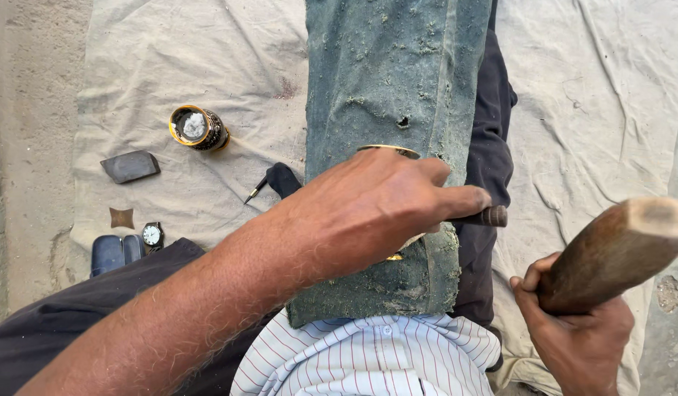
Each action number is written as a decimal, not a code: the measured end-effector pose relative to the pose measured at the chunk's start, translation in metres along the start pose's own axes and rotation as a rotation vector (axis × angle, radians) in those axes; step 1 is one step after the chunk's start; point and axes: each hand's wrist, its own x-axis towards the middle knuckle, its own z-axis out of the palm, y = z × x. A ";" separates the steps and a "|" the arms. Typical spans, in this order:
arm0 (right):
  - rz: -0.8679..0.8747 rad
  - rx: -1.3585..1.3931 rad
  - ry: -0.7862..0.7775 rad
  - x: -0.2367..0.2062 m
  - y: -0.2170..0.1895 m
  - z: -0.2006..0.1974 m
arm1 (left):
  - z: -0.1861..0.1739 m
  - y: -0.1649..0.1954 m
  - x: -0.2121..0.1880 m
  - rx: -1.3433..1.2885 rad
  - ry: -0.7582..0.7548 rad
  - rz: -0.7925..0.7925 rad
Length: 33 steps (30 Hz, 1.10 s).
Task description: The person sits on the ground with a small brass vase strapped to a sand-filled cushion and uses a steel punch and wooden mallet to hammer an engraved floral pattern into the vase surface, repositioning the punch around the design as they work.
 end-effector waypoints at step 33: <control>-0.401 -0.585 -0.306 0.112 -0.100 -0.033 | 0.022 0.006 -0.038 -0.171 0.458 -0.232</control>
